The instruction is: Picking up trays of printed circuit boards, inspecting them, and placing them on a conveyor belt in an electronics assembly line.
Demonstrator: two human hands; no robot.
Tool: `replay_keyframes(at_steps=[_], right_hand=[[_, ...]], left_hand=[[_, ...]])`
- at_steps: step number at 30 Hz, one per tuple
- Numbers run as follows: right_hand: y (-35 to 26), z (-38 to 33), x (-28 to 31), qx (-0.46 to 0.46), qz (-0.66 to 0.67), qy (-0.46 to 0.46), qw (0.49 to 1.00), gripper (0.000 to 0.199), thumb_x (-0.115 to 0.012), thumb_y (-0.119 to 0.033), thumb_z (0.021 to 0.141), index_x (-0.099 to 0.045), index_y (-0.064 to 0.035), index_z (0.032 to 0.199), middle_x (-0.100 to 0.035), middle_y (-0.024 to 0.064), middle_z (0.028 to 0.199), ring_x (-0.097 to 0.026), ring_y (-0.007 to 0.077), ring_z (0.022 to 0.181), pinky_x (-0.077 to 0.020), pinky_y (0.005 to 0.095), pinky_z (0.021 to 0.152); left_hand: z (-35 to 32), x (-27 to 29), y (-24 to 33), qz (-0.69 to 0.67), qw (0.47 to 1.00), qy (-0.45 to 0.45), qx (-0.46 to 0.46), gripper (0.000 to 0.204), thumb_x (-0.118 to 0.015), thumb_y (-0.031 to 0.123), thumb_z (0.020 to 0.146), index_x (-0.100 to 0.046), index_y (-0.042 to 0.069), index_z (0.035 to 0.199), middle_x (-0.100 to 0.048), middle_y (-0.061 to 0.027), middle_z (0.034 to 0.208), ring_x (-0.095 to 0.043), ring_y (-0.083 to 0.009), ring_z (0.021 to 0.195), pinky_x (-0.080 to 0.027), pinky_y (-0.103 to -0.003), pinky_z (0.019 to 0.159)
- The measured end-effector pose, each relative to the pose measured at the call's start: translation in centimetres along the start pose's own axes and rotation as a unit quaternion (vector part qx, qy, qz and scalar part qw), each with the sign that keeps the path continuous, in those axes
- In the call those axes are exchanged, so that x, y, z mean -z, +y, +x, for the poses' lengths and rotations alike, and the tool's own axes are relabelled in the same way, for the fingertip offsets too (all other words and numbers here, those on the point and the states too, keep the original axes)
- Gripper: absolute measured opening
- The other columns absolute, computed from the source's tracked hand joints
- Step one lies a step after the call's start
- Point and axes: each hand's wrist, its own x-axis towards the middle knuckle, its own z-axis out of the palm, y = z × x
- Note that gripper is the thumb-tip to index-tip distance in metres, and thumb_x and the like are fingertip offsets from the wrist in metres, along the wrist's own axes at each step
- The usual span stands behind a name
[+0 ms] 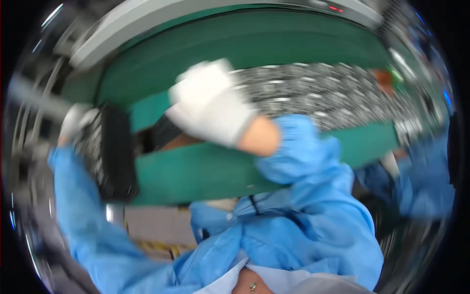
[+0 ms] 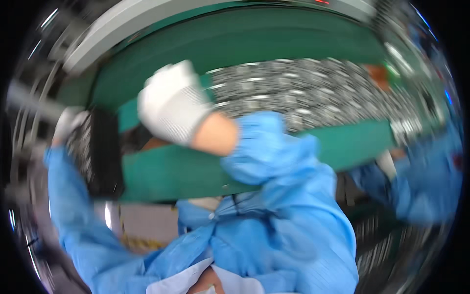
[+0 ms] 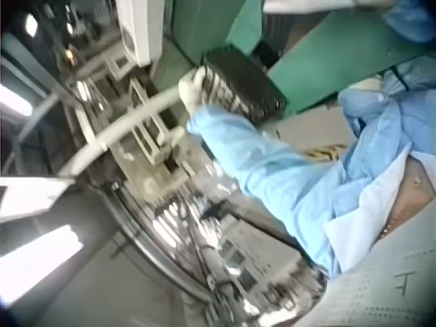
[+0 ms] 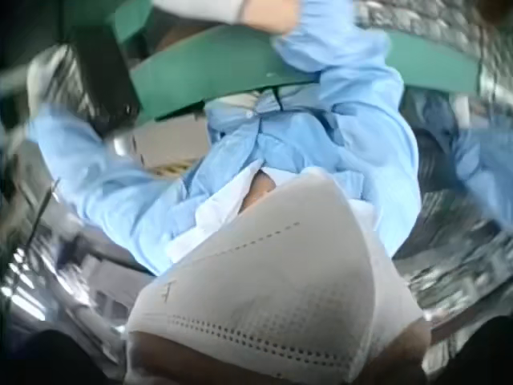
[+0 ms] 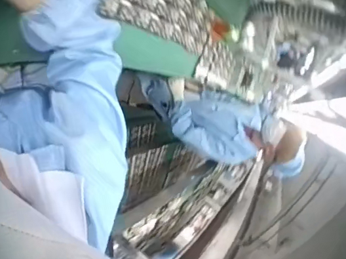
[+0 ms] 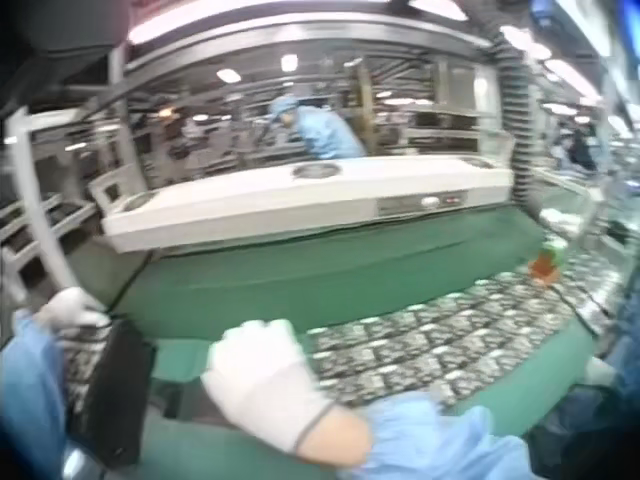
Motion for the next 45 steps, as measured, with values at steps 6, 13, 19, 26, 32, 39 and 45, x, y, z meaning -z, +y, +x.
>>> replay_keyframes(at_steps=[6, 13, 19, 26, 32, 39, 45], right_hand=[[0.4, -0.1, -0.7, 0.015, -0.021, 0.022, 0.999, 0.033, -0.069, -0.038, 0.092, -0.066, -0.0065, 0.085, -0.065, 0.0115, 0.087, -0.064, 0.0319, 0.084, -0.0509, 0.0444, 0.073], [0.5, 0.4, -0.9, 0.041, -0.021, 0.004, 0.999, 0.032, -0.07, -0.035, 0.093, -0.071, -0.0042, 0.1, -0.069, 0.0116, 0.092, -0.066, 0.0314, 0.088, -0.0525, 0.0432, 0.075], [0.0, 0.6, -0.7, 0.019, -0.051, -0.04, 0.998, 0.033, -0.069, -0.035, 0.096, -0.071, -0.0033, 0.103, -0.07, 0.0134, 0.098, -0.067, 0.0318, 0.093, -0.0553, 0.0428, 0.079], [0.0, 0.5, -0.7, 0.029, -0.044, -0.027, 0.998, 0.033, -0.068, -0.035, 0.096, -0.071, -0.0035, 0.104, -0.07, 0.0127, 0.099, -0.067, 0.0315, 0.094, -0.0554, 0.0428, 0.08], [0.1, 0.6, -0.9, 0.034, -0.043, -0.018, 0.998, 0.033, -0.068, -0.036, 0.096, -0.071, -0.0039, 0.106, -0.07, 0.0125, 0.101, -0.068, 0.0311, 0.096, -0.0554, 0.0426, 0.082], [-0.1, 0.6, -0.6, 0.038, -0.048, -0.014, 0.998, 0.034, -0.067, -0.036, 0.097, -0.071, -0.0044, 0.107, -0.071, 0.0132, 0.1, -0.068, 0.0312, 0.097, -0.0555, 0.0432, 0.082], [0.2, 0.5, -0.7, 0.047, -0.035, -0.009, 0.998, 0.032, -0.068, -0.035, 0.097, -0.071, -0.0045, 0.107, -0.07, 0.0136, 0.099, -0.068, 0.0319, 0.096, -0.0556, 0.0433, 0.081]], left_hand=[[2.0, -0.6, -3.4, 0.241, 0.965, 0.007, 0.105, 0.058, -0.065, 0.056, 0.094, -0.076, 0.0, 0.1, -0.074, -0.0241, 0.096, -0.071, -0.0392, 0.092, -0.055, -0.047, 0.083], [-4.1, 3.1, -3.1, 0.047, 0.996, 0.048, 0.051, 0.036, -0.069, 0.035, 0.094, -0.077, 0.002, 0.107, -0.077, -0.0175, 0.1, -0.073, -0.0298, 0.093, -0.055, -0.04, 0.085], [-10.1, 2.8, 2.2, 0.045, 0.998, 0.029, 0.017, 0.028, -0.074, 0.025, 0.086, -0.078, 0.002, 0.1, -0.076, -0.0181, 0.091, -0.073, -0.0322, 0.085, -0.056, -0.041, 0.079], [-12.2, -1.7, 6.9, 0.101, 0.99, 0.047, 0.086, 0.05, -0.075, 0.045, 0.085, -0.076, 0.001, 0.108, -0.073, -0.0218, 0.09, -0.071, -0.0383, 0.086, -0.055, -0.046, 0.081], [-11.3, -4.0, 7.9, 0.169, 0.973, 0.021, 0.155, 0.064, -0.081, 0.052, 0.079, -0.071, -0.005, 0.108, -0.074, -0.0244, 0.099, -0.073, -0.0392, 0.093, -0.057, -0.045, 0.083], [-9.5, -5.7, 5.7, 0.033, 0.975, 0.062, 0.21, 0.054, -0.09, 0.031, 0.068, -0.073, -0.004, 0.105, -0.075, -0.0218, 0.094, -0.074, -0.0343, 0.084, -0.058, -0.044, 0.079], [-15.0, 1.2, 3.9, -0.098, 0.951, 0.211, 0.204, 0.039, -0.078, 0.032, 0.086, -0.078, -0.001, 0.106, -0.078, -0.0135, 0.096, -0.072, -0.0195, 0.091, -0.056, -0.034, 0.083]])
